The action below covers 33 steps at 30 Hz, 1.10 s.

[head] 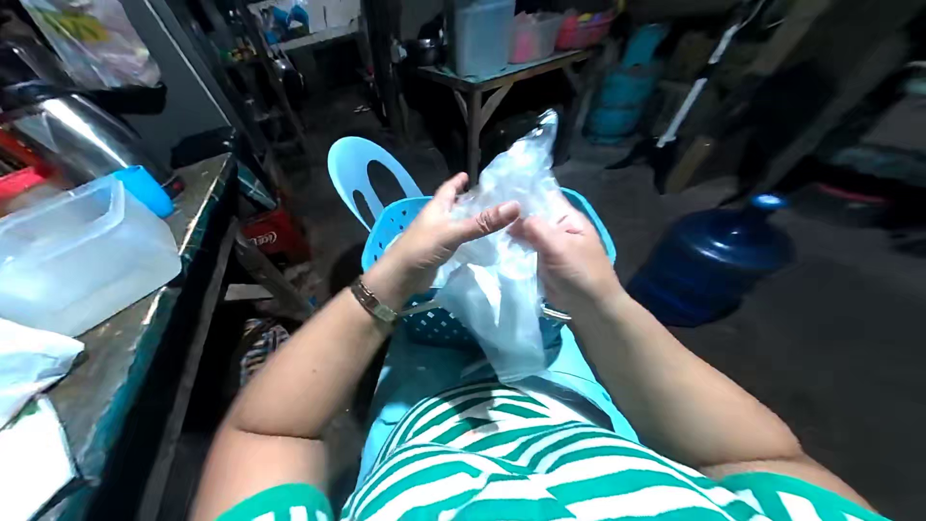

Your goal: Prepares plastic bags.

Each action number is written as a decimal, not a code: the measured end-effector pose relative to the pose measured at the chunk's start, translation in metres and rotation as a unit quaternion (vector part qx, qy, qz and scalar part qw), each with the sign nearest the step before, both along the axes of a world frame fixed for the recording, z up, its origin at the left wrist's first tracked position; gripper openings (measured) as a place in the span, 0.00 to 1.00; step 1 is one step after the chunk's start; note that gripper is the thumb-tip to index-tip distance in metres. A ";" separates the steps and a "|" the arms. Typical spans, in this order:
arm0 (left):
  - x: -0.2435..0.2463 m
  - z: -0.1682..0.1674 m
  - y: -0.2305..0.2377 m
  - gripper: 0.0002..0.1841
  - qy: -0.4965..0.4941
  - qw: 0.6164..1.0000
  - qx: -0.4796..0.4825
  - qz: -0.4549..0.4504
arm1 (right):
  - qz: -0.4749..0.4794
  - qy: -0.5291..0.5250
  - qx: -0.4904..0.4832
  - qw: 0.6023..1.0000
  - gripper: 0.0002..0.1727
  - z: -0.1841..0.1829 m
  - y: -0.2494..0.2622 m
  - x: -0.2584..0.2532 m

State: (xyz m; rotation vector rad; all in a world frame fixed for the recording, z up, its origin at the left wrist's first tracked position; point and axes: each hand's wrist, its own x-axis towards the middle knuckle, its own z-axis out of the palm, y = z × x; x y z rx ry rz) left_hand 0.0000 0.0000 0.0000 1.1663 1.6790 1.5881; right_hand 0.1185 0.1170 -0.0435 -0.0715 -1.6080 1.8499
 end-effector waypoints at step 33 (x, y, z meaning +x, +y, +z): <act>0.024 -0.038 -0.022 0.11 -0.059 0.941 0.309 0.126 | -0.321 0.192 0.360 0.855 0.08 -0.015 0.014 0.001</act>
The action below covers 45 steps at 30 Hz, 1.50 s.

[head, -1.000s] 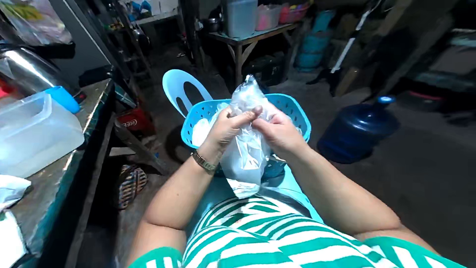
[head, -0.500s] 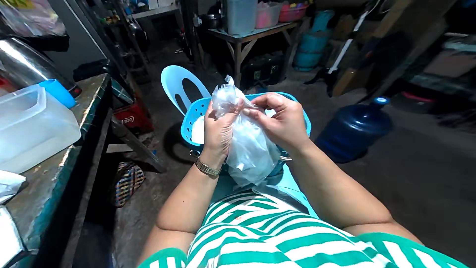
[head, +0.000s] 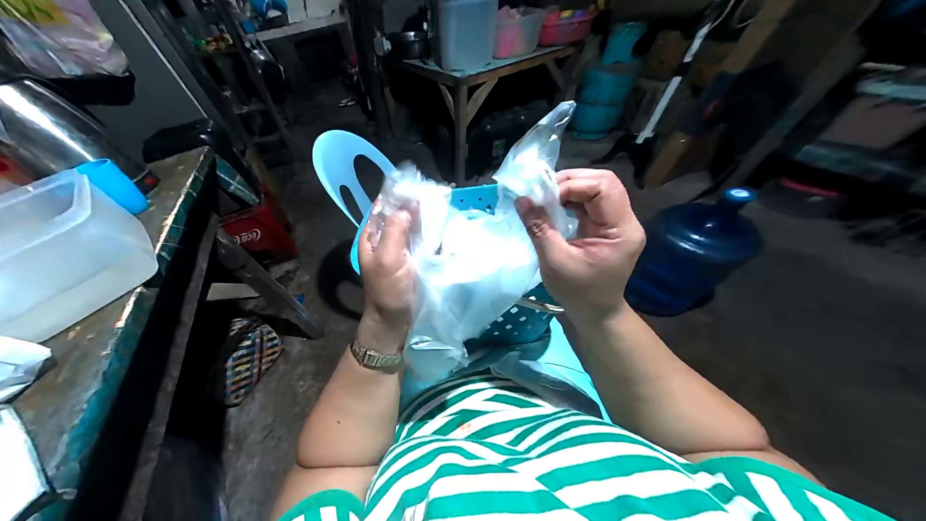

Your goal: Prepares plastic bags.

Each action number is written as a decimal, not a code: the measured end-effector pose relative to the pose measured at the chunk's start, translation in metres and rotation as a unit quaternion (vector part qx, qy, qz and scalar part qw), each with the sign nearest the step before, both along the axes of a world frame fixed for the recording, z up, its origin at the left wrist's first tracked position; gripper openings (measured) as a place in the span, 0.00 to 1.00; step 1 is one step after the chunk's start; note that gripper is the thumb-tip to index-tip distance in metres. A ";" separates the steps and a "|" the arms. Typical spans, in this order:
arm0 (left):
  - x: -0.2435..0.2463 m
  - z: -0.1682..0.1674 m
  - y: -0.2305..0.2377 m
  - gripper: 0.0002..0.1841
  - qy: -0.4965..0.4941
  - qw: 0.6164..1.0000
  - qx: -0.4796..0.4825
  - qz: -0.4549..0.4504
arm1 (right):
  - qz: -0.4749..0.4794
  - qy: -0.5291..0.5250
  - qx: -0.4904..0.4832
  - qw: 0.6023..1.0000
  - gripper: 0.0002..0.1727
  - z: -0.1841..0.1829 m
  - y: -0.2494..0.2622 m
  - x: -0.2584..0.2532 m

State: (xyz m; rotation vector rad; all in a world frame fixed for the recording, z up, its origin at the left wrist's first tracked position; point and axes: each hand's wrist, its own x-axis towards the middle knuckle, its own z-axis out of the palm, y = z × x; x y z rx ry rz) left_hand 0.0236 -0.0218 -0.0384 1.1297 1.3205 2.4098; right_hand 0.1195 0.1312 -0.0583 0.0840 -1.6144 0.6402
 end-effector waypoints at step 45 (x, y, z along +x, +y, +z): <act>0.008 -0.077 -0.037 0.22 0.029 0.869 -0.064 -0.489 | 0.539 -0.145 -0.463 0.689 0.19 -0.047 -0.022 0.040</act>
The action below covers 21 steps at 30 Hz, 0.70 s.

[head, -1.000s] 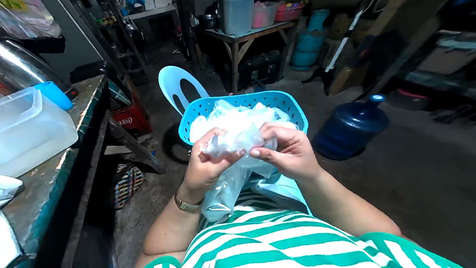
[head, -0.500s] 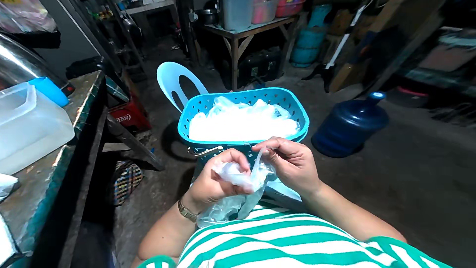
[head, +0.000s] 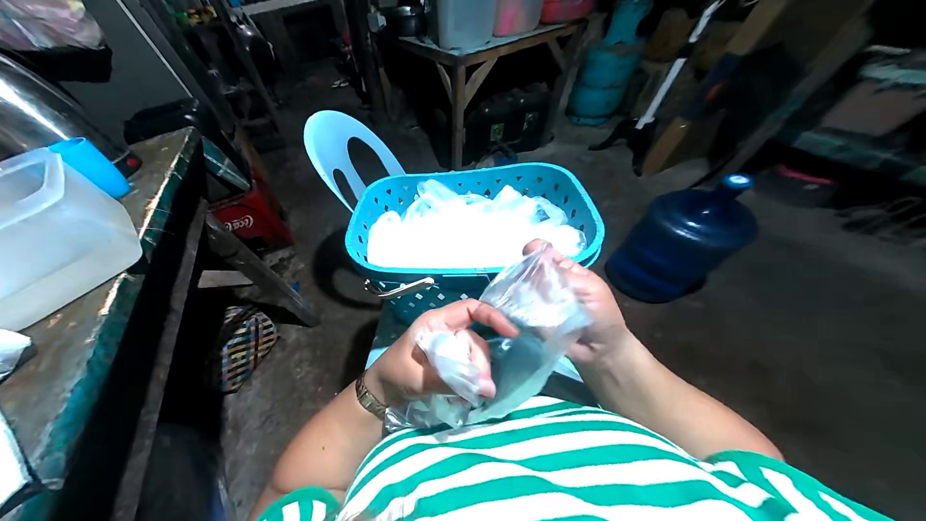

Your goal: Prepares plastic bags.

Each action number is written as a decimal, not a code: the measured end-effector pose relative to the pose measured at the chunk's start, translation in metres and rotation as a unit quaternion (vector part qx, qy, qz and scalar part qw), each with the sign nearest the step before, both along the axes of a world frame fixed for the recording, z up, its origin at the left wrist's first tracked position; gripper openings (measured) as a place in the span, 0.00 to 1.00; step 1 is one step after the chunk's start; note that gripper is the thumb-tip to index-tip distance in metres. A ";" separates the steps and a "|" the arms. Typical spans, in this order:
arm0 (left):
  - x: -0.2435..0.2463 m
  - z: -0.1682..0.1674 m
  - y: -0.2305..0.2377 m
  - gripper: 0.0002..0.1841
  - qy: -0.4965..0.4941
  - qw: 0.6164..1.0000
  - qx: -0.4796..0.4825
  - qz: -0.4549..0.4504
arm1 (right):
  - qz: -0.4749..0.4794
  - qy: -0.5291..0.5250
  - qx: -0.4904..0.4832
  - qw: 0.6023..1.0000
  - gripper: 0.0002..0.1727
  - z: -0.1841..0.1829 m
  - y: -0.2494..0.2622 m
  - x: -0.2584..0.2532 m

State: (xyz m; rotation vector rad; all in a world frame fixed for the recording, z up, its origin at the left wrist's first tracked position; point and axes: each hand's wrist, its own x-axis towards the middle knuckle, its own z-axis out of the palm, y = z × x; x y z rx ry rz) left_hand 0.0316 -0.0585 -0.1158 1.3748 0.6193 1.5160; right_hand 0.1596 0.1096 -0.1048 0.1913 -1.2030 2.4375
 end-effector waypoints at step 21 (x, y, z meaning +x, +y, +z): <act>-0.004 0.002 0.001 0.04 0.073 0.994 -0.079 -0.030 | 0.023 -0.101 0.095 0.990 0.19 -0.016 -0.010 -0.005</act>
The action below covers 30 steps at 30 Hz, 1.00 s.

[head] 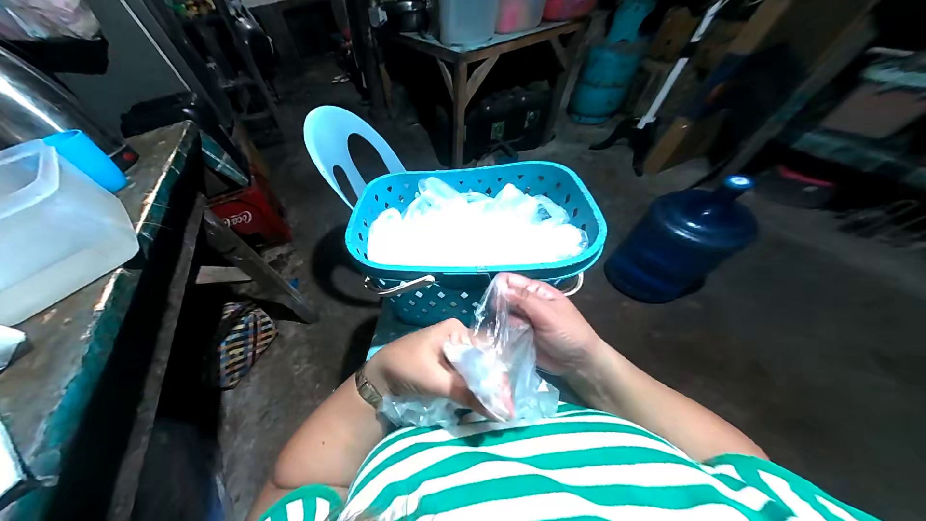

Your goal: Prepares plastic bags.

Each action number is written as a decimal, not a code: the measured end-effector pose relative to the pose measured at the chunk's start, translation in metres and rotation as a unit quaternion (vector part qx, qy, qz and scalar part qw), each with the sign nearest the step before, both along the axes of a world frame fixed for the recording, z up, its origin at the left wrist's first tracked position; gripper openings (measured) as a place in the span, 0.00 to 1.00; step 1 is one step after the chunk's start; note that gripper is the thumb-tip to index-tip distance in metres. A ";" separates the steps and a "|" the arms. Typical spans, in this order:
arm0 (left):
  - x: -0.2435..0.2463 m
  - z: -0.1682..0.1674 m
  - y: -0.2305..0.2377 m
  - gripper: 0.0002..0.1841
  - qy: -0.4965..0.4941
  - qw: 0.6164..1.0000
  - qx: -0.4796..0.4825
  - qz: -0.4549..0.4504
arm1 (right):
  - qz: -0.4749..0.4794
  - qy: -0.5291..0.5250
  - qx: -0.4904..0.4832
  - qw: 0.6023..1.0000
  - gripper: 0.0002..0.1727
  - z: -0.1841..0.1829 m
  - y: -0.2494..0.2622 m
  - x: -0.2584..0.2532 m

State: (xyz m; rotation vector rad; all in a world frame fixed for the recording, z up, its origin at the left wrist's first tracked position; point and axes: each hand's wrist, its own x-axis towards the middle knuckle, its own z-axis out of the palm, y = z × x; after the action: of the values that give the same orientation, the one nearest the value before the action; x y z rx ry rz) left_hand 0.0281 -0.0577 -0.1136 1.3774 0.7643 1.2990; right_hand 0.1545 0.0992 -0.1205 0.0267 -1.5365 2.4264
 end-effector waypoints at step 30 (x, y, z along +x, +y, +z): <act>-0.008 0.026 -0.016 0.28 0.056 0.892 0.031 0.448 | -0.277 0.275 0.442 0.808 0.21 0.063 0.046 0.003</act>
State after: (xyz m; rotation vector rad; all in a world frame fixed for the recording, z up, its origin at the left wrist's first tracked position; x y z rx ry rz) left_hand 0.0204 -0.0736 -0.0873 1.1738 1.5613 1.9567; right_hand 0.1576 0.1455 -0.0574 0.3654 -1.8614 0.9807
